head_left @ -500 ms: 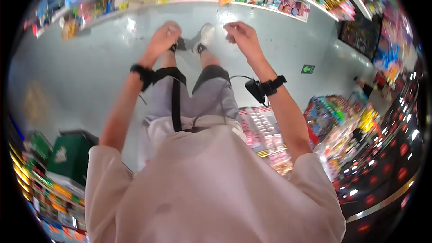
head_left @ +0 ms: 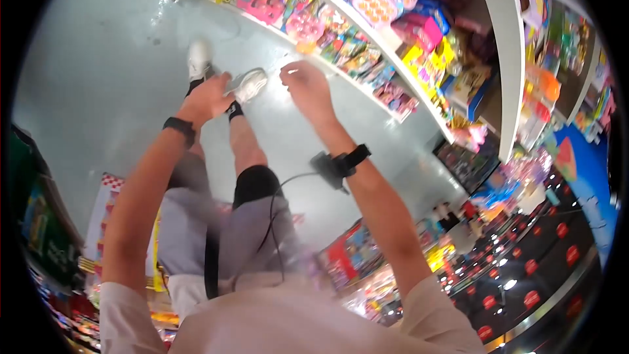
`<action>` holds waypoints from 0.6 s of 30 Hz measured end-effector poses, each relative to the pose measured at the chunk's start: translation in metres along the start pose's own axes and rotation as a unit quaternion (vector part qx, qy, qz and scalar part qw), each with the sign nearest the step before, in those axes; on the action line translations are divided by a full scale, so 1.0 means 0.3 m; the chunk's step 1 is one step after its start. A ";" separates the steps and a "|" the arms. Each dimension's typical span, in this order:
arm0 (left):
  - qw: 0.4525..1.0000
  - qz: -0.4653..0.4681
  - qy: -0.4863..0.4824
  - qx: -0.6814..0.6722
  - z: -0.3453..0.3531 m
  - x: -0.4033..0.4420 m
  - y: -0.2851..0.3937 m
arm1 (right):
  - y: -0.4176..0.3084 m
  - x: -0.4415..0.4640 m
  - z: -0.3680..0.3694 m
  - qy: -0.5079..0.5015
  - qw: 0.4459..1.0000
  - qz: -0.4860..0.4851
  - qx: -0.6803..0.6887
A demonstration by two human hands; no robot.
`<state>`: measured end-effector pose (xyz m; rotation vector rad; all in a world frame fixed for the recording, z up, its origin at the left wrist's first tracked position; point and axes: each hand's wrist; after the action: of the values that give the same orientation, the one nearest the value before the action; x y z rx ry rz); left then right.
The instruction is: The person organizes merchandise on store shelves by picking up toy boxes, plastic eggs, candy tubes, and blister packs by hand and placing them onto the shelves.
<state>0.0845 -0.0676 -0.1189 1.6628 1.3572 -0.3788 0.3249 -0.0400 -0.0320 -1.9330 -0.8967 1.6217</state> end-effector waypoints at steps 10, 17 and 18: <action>0.998 -0.015 0.060 -0.008 0.096 0.146 -0.296 | 0.058 0.252 0.142 -0.020 0.986 -0.056 -0.154; 0.984 0.113 0.004 0.140 0.048 0.263 -0.388 | 0.145 0.526 0.164 -0.017 0.986 -0.065 -0.153; 0.984 0.111 0.009 0.136 0.038 0.300 -0.392 | 0.142 0.559 0.163 0.009 0.986 -0.061 -0.158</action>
<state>0.0143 -0.0267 -0.2434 2.0243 1.1540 -0.4326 0.3007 0.0501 -0.1856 -2.0465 -1.3031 1.4601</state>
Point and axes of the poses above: each hand's wrist, its own x-axis towards the middle knuckle, its own z-axis out of the palm, y = z × x, and after that the axes turned 11 degrees about x, right-handed
